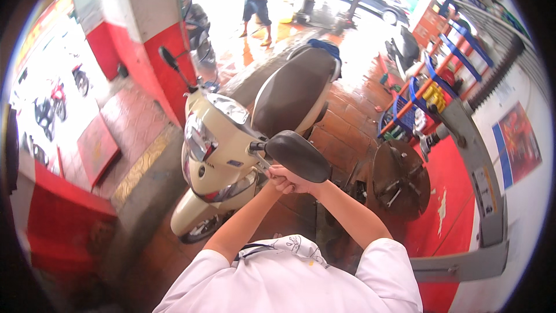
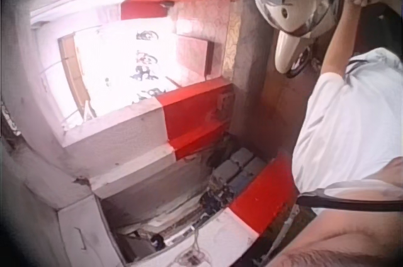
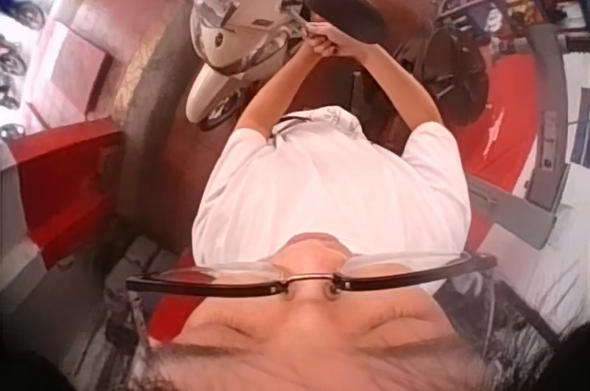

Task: The person uses a wrench to loosen the bolt on a motorcycle side mirror and then unscrews and removes the mirror by hand.

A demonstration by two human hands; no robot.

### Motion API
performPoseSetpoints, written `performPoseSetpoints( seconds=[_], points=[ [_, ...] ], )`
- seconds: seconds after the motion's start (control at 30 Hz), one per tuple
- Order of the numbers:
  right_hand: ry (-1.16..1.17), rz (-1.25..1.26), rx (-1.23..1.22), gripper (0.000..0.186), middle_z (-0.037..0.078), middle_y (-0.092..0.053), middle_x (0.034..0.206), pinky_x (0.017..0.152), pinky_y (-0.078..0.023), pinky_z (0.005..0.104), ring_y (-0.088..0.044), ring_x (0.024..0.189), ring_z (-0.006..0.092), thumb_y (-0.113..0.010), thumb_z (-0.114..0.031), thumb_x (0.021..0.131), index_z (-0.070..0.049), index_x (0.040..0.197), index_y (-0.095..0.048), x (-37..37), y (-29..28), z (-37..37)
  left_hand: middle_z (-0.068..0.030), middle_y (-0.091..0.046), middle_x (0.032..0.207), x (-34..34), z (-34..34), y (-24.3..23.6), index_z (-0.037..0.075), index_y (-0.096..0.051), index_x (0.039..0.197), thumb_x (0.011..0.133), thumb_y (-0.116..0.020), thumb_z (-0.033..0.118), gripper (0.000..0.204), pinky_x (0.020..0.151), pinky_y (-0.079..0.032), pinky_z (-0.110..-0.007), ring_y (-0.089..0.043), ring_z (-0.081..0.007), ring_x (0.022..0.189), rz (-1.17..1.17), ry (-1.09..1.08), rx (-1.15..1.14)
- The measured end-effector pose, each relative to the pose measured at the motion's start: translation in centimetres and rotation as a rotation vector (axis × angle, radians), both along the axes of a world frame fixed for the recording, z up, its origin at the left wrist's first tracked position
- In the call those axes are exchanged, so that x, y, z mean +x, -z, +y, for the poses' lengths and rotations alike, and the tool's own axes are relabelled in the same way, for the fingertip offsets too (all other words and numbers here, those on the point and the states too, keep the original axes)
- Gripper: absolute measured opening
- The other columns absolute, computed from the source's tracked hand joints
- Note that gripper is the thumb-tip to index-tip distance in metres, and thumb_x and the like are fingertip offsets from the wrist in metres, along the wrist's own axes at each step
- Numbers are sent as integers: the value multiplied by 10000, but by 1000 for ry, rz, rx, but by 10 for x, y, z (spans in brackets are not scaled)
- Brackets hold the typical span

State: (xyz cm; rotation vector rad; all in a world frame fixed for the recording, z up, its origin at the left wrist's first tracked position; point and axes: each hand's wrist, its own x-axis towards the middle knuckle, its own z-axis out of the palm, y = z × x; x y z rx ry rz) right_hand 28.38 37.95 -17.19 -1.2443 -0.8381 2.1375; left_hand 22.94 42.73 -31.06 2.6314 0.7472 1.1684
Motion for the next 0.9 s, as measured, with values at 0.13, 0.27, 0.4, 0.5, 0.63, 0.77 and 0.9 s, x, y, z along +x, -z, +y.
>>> performPoseSetpoints(
  seconds=[0.13,0.27,0.4,0.5,0.63,0.77,0.9],
  points=[
    [-130,52,-68,260,-86,-260,617,414,-210,212,-227,490,41,-434,-306,1052,-133,857,-423,4,-4,8,-84,-591,1055,9,-10,0,159,-631,1042,773,-628,337,323,971,-352,-561,-545,-300,1047,7,-34,-28],
    [-141,-255,5,349,-81,-266,603,403,-230,233,-235,475,52,-375,-350,1070,-148,785,-363,-6,-12,9,-67,-604,1032,12,-11,1,178,-641,1016,767,-629,345,300,968,-346,-558,-551,-284,1036,19,-67,-51],
    [-159,-319,26,393,-72,-242,589,383,-203,223,-209,444,44,-344,-462,1060,-132,861,-420,1,9,13,-50,-616,1008,15,-10,4,198,-651,989,761,-630,352,277,964,-339,-555,-557,-268,1024,33,-80,-69],
    [-167,-228,-2,380,-66,-299,577,369,-202,224,-246,428,43,-338,-450,1065,-147,850,-418,-2,4,10,-37,-625,990,13,-7,11,212,-659,970,757,-631,358,260,961,-335,-552,-562,-256,1016,50,-80,-87],
    [-626,-769,742,398,-1,-439,630,458,-382,294,-454,530,112,-359,-391,1059,-79,869,-518,53,20,44,-8,-637,949,14,-1,0,235,-669,929,748,-631,362,224,961,-324,-543,-568,-235,997,5,-66,-75],
    [-703,-842,229,367,-50,-416,620,429,-349,246,-410,529,73,-358,-416,1053,-134,895,-531,39,-27,60,-9,-662,751,-8,-6,-41,197,-675,791,718,-675,348,168,886,-357,-498,-607,-256,775,-11,-37,-143],
    [-741,-763,408,365,-3,-471,729,445,-365,249,-441,544,97,-383,-416,1049,-115,997,-583,27,-14,52,-60,-661,875,-11,-13,-30,154,-671,878,728,-662,314,220,928,-376,-498,-598,-280,857,-98,-102,8]
  ],
)
